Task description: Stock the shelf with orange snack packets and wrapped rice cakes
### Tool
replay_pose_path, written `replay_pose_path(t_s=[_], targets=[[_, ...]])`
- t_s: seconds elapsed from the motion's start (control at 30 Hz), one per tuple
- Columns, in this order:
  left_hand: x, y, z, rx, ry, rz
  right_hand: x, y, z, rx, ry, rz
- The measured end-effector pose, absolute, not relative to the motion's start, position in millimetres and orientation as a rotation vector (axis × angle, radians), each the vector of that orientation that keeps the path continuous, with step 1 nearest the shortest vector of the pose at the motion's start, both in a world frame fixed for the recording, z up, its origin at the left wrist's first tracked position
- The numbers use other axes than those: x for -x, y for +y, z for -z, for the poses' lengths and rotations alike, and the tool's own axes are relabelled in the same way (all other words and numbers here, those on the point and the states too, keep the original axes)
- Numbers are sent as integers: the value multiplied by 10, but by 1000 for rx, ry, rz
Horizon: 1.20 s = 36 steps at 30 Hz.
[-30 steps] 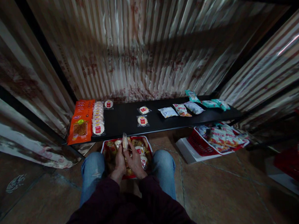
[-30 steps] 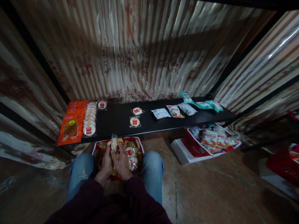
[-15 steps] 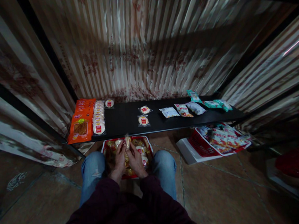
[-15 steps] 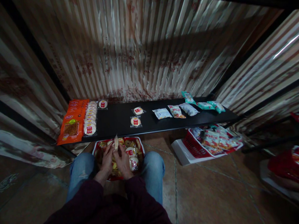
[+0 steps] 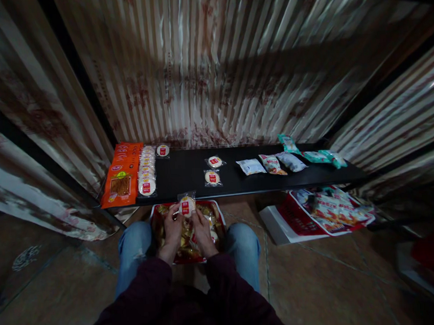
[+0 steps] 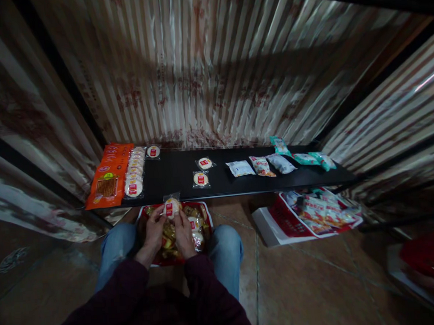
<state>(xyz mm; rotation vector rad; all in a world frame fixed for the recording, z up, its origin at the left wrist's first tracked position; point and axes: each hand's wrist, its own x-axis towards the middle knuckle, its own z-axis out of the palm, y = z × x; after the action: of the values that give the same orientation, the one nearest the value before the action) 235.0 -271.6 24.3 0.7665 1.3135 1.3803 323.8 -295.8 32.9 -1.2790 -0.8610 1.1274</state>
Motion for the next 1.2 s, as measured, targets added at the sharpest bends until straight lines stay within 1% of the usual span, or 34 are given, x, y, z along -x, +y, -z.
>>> replay_pose_path(t_s=[0.1,0.3,0.57,0.97,1.2], targets=[[-2330,-2655,-256,-725,1335,-1387,-3241,-2875,-323,1284,-871,-1135],[-2312,-2541,-253,-770,1317,-1428,-3292,-2670,-292,1384,-988,-935],[-2207,-2233,-190,-922,1408,-1424,-3296,-2332,-352,1446,-1100,-884],[-2110,-1676,-212,-1223,1672,-1399,-3178,-1677,-226,1477,-1114,-837],[-2125,-1465,-237,-1268,1762,-1319,-3119,-1419,-159,1509,-1153,-819]])
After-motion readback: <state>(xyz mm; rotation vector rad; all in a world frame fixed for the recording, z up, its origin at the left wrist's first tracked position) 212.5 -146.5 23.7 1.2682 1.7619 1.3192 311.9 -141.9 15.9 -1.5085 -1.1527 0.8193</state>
